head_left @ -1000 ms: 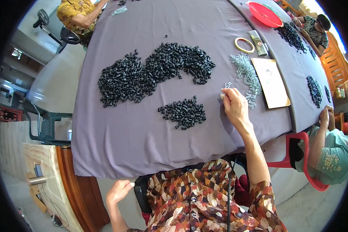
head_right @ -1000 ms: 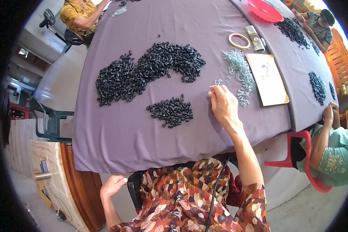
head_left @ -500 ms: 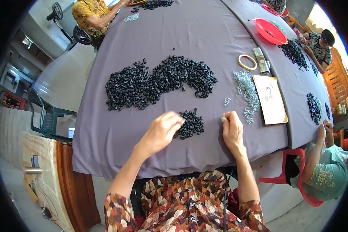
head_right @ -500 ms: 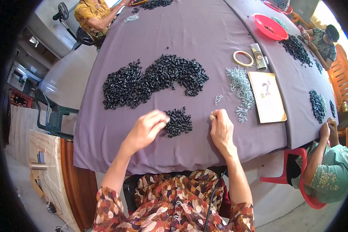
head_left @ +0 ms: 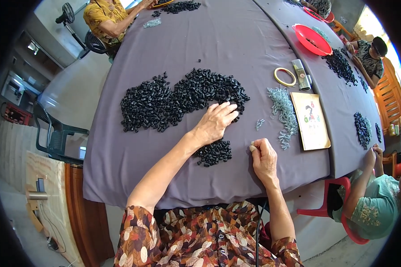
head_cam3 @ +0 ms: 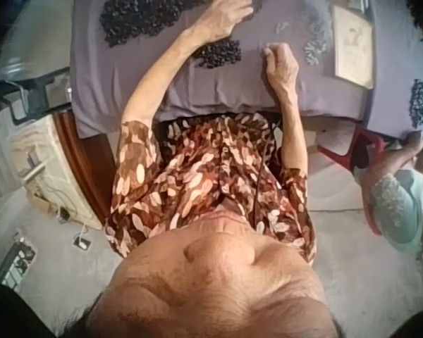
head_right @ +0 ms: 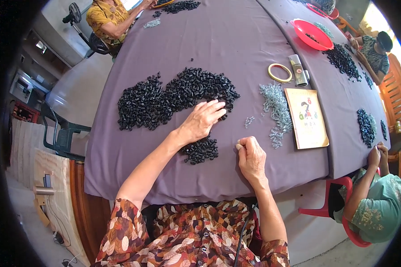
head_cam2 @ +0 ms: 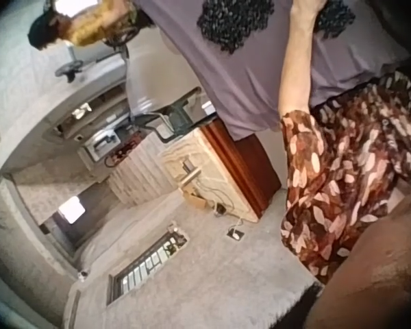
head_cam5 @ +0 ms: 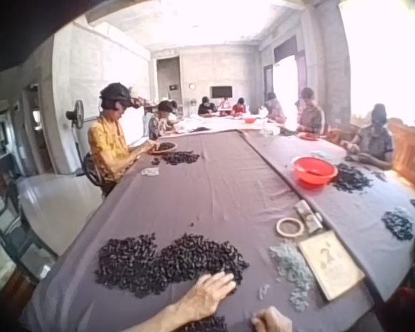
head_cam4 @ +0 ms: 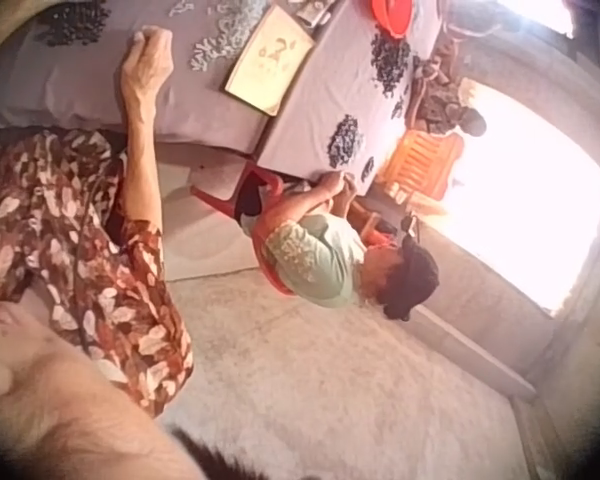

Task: The person assembles plastic cord locks by picking up outer housings and internal pieces from piles on the table, inserting the components together by hand, and placing the assembled stoppers onto the table.

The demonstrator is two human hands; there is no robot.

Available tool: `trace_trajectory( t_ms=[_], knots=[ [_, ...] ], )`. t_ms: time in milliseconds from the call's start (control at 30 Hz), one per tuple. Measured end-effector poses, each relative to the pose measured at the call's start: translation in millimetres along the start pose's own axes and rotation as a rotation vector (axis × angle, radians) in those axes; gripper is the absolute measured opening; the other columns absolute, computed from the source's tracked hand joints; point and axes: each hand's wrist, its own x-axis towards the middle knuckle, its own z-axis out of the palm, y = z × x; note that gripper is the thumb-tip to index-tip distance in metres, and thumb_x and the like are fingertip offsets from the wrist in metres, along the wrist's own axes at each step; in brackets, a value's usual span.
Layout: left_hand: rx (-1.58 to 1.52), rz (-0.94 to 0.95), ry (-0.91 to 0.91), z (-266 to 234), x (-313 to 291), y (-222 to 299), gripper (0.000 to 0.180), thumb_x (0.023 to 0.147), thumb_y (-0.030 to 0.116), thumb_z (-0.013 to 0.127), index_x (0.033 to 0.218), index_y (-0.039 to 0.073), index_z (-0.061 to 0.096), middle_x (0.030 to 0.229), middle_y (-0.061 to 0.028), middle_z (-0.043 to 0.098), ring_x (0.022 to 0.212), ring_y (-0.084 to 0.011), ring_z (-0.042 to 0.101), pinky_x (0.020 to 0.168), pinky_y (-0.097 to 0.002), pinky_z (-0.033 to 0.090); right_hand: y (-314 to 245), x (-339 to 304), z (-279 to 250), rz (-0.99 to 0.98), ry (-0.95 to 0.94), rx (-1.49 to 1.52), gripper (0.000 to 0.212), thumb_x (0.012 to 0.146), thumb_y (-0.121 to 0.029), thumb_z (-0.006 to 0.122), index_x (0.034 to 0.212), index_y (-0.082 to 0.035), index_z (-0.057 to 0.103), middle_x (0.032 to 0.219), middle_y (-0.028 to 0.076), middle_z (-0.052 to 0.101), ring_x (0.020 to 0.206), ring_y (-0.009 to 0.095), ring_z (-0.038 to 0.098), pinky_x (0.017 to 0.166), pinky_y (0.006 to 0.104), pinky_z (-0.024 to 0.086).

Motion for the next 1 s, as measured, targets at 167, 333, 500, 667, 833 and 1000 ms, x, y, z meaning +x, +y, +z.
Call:
trace_trajectory(
  t_ms=[167, 333, 500, 667, 833, 1000],
  knots=[
    [-0.071, -0.029, -0.034, -23.0, -27.2, 4.3, 0.039, 0.076, -0.003, 0.047, 0.114, 0.004, 0.055, 0.125, -0.0141, 0.049, 0.122, -0.0300, 0.042, 0.100, -0.0427, 0.034, -0.5, -0.7, -1.2, 0.034, -0.018, 0.016, 0.008, 0.078, -0.001, 0.057, 0.081, -0.002, 0.050, 0.074, 0.012, 0.052, 0.066, 0.030, 0.055, 0.060, 0.0352, 0.044],
    [-0.133, -0.136, 0.003, -43.7, -48.4, -2.3, 0.025, 0.078, 0.000, 0.055, 0.102, 0.001, 0.061, 0.119, -0.0111, 0.056, 0.118, -0.0276, 0.047, 0.099, -0.0382, 0.036, -0.2, 0.1, -0.4, 0.017, 0.002, 0.030, 0.008, 0.078, -0.002, 0.058, 0.081, -0.002, 0.050, 0.074, 0.012, 0.053, 0.066, 0.030, 0.055, 0.060, 0.0350, 0.044],
    [-0.264, -0.262, 0.030, -56.7, -67.5, -2.7, 0.021, 0.077, -0.005, 0.054, 0.095, 0.000, 0.063, 0.114, -0.0125, 0.058, 0.110, -0.0283, 0.053, 0.094, -0.0357, 0.042, -0.5, 2.0, -0.6, 0.032, -0.014, 0.041, 0.008, 0.078, -0.002, 0.058, 0.081, -0.002, 0.050, 0.073, 0.012, 0.052, 0.064, 0.029, 0.055, 0.059, 0.0342, 0.044],
    [-0.386, -0.386, 0.163, -59.1, -83.8, 8.8, 0.016, 0.080, -0.002, 0.057, 0.095, -0.002, 0.061, 0.112, -0.0148, 0.059, 0.105, -0.0267, 0.057, 0.087, -0.0317, 0.046, 0.2, 2.0, -1.3, 0.030, 0.002, 0.040, 0.008, 0.078, -0.001, 0.058, 0.080, -0.002, 0.050, 0.073, 0.011, 0.052, 0.064, 0.028, 0.054, 0.059, 0.0336, 0.044],
    [-0.244, -0.349, 0.206, -61.5, -105.5, 41.5, 0.015, 0.078, 0.001, 0.060, 0.093, 0.002, 0.061, 0.113, -0.0137, 0.058, 0.113, -0.0331, 0.050, 0.094, -0.0399, 0.042, 1.0, 0.9, 0.4, 0.055, -0.027, 0.028, 0.009, 0.077, -0.001, 0.058, 0.081, -0.002, 0.050, 0.073, 0.011, 0.052, 0.064, 0.027, 0.054, 0.060, 0.0326, 0.044],
    [-0.119, -0.328, 0.248, -50.4, -116.0, 71.3, 0.016, 0.076, 0.003, 0.064, 0.091, 0.004, 0.061, 0.113, -0.0124, 0.058, 0.116, -0.0332, 0.048, 0.096, -0.0413, 0.039, 4.1, -0.2, 2.1, 0.130, 0.032, 0.113, 0.008, 0.078, -0.001, 0.059, 0.083, -0.001, 0.052, 0.071, 0.010, 0.052, 0.059, 0.022, 0.052, 0.058, 0.0298, 0.044]
  ],
)
